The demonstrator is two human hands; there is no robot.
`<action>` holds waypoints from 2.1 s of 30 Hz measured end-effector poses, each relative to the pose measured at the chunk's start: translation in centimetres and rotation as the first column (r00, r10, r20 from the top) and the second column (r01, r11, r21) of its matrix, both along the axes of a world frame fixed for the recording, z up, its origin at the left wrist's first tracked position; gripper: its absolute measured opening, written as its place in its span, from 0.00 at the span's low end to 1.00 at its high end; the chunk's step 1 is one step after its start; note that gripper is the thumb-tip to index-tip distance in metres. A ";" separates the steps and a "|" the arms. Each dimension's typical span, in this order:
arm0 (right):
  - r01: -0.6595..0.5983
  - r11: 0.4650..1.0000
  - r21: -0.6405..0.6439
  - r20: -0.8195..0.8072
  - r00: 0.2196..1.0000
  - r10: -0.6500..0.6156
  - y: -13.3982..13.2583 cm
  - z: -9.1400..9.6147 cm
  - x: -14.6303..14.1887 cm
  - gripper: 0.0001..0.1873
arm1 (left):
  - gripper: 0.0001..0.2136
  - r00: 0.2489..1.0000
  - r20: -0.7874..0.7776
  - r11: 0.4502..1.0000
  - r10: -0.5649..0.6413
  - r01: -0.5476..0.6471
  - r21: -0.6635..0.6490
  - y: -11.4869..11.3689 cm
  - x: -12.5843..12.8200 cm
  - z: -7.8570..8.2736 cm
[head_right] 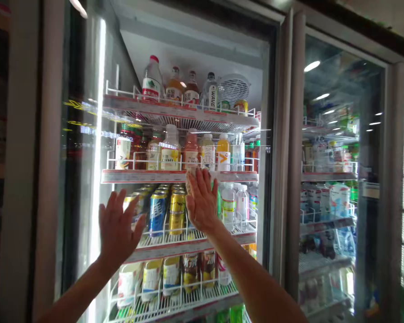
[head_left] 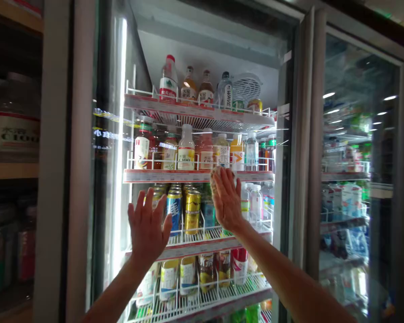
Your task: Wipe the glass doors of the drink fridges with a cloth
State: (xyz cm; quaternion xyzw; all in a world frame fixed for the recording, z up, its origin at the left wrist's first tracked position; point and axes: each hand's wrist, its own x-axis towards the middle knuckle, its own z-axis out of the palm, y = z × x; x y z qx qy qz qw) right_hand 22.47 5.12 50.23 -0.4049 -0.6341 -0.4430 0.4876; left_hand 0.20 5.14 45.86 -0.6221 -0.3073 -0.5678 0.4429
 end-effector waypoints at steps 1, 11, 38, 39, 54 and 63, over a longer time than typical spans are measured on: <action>-0.008 1.000 -0.028 0.011 1.000 0.009 -0.4 -0.2 -0.5 0.29 | 0.31 0.999 -0.025 0.999 -0.035 0.035 0.010 -0.3 0.8 0.2; -0.287 0.952 -0.106 0.064 0.953 0.295 -1.3 0.1 2.6 0.31 | 0.21 0.991 -0.058 0.993 -0.117 0.115 -0.040 0.2 12.9 3.9; 0.002 0.976 0.219 -0.073 0.997 0.015 2.2 3.3 12.7 0.30 | 0.18 0.980 -0.122 0.986 0.158 -0.151 0.063 0.7 14.6 6.6; -0.003 0.974 0.228 -0.071 0.997 0.020 2.2 3.3 12.8 0.30 | 0.18 0.971 -0.189 0.988 0.145 -0.134 0.073 0.7 16.0 6.3; -0.013 0.979 0.202 -0.070 0.997 0.028 1.9 3.4 12.8 0.29 | 0.20 0.964 -0.193 0.983 0.182 -0.177 0.044 0.4 15.1 5.6; -0.010 0.990 0.141 -0.107 0.994 0.025 1.9 3.4 12.7 0.30 | 0.19 0.968 0.094 0.972 0.233 -0.234 -0.006 0.6 13.0 6.4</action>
